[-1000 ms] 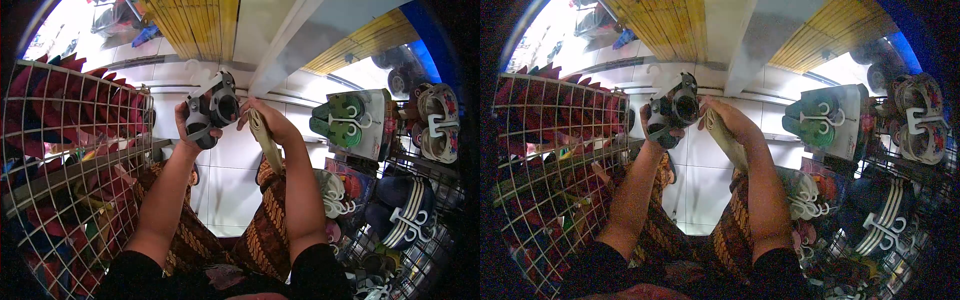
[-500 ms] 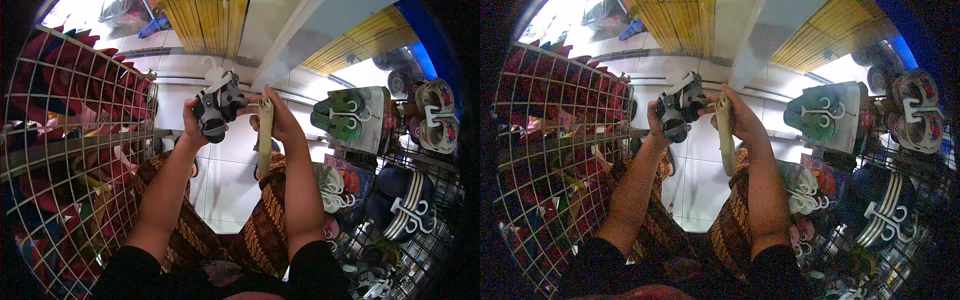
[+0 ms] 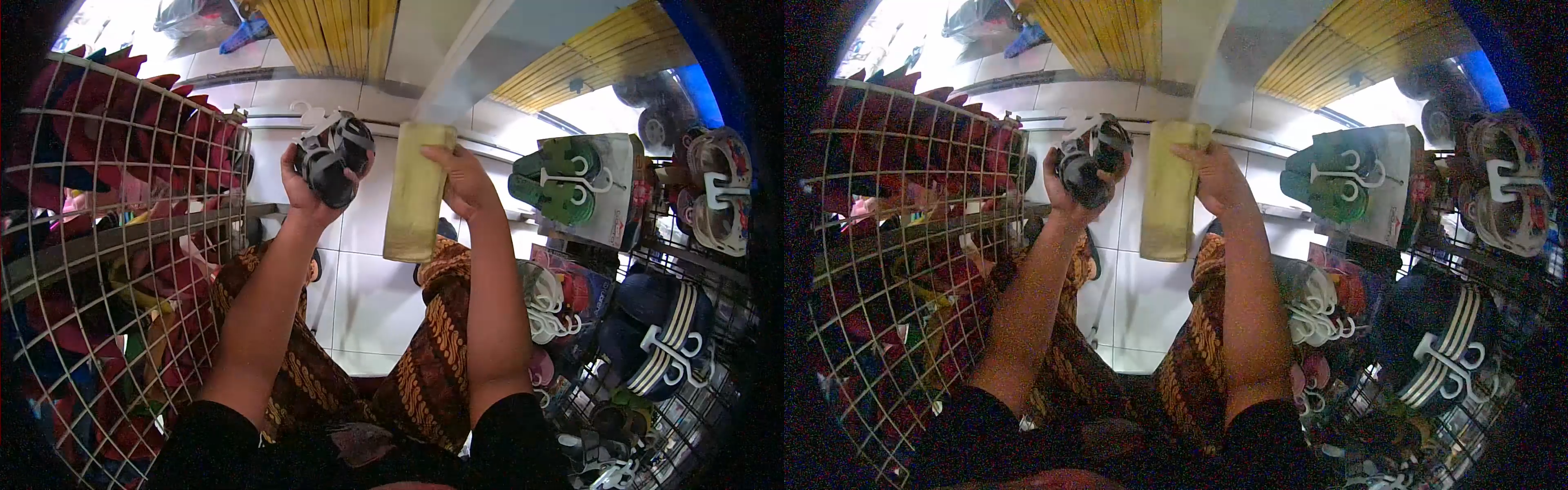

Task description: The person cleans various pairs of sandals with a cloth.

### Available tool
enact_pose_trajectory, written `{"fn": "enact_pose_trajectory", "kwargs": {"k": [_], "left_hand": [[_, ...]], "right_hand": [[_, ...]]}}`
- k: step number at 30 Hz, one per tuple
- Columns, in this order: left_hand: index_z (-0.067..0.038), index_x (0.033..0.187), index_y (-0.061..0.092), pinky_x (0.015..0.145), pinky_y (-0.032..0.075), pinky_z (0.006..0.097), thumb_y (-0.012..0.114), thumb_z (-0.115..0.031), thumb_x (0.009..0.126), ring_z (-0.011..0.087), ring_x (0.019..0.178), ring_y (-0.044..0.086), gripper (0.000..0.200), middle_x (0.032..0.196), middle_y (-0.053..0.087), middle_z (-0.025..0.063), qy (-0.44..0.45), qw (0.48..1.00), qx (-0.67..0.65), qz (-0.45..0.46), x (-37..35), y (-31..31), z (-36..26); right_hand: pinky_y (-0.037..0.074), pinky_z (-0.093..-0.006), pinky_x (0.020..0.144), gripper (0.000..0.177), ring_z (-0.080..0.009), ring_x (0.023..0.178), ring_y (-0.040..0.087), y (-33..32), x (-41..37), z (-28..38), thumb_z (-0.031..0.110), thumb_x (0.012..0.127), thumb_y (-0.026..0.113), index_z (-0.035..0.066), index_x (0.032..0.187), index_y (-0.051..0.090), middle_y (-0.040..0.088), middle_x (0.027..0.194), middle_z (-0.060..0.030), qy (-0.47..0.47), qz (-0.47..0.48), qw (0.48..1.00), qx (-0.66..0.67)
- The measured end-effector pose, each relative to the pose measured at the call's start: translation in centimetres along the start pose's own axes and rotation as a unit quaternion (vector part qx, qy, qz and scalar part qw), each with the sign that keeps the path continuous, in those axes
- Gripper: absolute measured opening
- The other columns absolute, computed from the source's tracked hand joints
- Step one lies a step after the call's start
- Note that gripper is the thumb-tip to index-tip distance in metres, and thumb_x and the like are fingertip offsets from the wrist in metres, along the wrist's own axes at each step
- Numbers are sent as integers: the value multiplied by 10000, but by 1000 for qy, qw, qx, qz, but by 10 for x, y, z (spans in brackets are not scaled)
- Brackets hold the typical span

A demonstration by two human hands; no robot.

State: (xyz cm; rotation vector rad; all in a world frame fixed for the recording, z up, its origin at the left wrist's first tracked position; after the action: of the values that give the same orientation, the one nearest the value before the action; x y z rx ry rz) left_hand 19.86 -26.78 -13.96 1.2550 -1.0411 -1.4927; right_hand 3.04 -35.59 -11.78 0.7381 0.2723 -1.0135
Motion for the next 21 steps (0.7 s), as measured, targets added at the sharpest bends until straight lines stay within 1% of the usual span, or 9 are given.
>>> {"fn": "enact_pose_trajectory", "kwargs": {"k": [1, 4, 5, 8, 10, 12, 16, 20, 21], "left_hand": [[-153, 1406, 461, 736, 556, 384, 507, -584, 785, 420, 1190, 479, 757, 1392, 472, 174, 5, 1000, 0, -1, 2, -3, -2], [-123, 1402, 461, 742, 551, 389, 491, -597, 782, 420, 1195, 490, 782, 1385, 487, 180, 0, 999, 32, -20, 7, -7, -7], [-92, 1371, 492, 751, 549, 392, 462, -597, 805, 397, 1173, 533, 759, 1339, 539, 177, 7, 998, 45, -49, 6, -9, -10], [-120, 1259, 573, 722, 571, 415, 492, -603, 844, 346, 1063, 599, 642, 1229, 602, 185, 24, 992, 88, -82, 16, -16, -12], [-143, 1188, 613, 684, 575, 431, 486, -604, 853, 331, 980, 645, 585, 1144, 648, 150, 47, 982, 138, -124, 17, -20, -15], [-155, 1191, 612, 658, 577, 434, 482, -602, 855, 327, 930, 659, 574, 1096, 665, 140, -7, 991, 120, -66, 20, -9, -5], [-151, 1182, 615, 634, 573, 446, 484, -591, 855, 324, 881, 669, 563, 1035, 675, 141, -16, 983, 168, -79, 22, -13, -12], [-108, 1179, 608, 648, 570, 455, 462, -586, 855, 324, 822, 679, 596, 1000, 681, 166, -4, 955, 270, -122, 18, -8, -4], [-95, 1186, 604, 660, 574, 448, 454, -589, 855, 325, 823, 681, 614, 1011, 680, 172, -10, 950, 283, -129, 18, -19, -4]], "right_hand": [[553, -357, 838, 335, -167, 928, 660, -3, 5, -4, 133, 908, 671, 24, 1211, 581, 658, 1084, -46, 4, 27, 997, -78], [521, -307, 835, 356, -146, 904, 640, 14, 5, -5, 117, 886, 679, 5, 1208, 578, 651, 1084, -52, 15, 112, 939, -326], [493, -276, 851, 403, -129, 917, 615, 23, 0, -4, 74, 856, 668, 4, 1241, 569, 647, 1093, -60, 41, 154, 919, -361], [479, -272, 892, 471, -127, 965, 607, 32, 5, -12, 53, 843, 649, 28, 1303, 551, 651, 1102, -57, 4, 221, 923, -316], [461, -262, 922, 529, -126, 1002, 595, 33, 10, -11, 17, 841, 624, 61, 1359, 528, 648, 1118, -47, 30, 198, 926, -322], [461, -261, 918, 538, -127, 1002, 595, 29, 13, -6, 9, 844, 622, 69, 1369, 523, 646, 1123, -44, 13, 174, 927, -331], [494, -278, 858, 422, -127, 956, 615, 16, 23, 3, 17, 852, 635, 44, 1271, 595, 666, 1077, -39, -44, 68, 932, -354], [504, -313, 846, 354, -202, 921, 642, 4, 24, 10, 130, 853, 665, -3, 1176, 609, 689, 1012, -115, -77, -18, 892, -444], [505, -327, 842, 366, -236, 911, 649, 28, 8, 24, 163, 849, 674, -11, 1164, 604, 689, 998, -138, -97, -22, 871, -481]]}}
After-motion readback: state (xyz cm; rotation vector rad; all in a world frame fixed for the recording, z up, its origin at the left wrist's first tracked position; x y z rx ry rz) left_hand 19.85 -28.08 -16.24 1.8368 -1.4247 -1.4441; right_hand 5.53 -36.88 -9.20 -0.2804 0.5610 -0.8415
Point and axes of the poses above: each hand's wrist, its own x-axis towards the middle knuckle, its own y-axis out of the palm, z = x × y, the point moved 7 cm from there along x, towards the middle knuckle
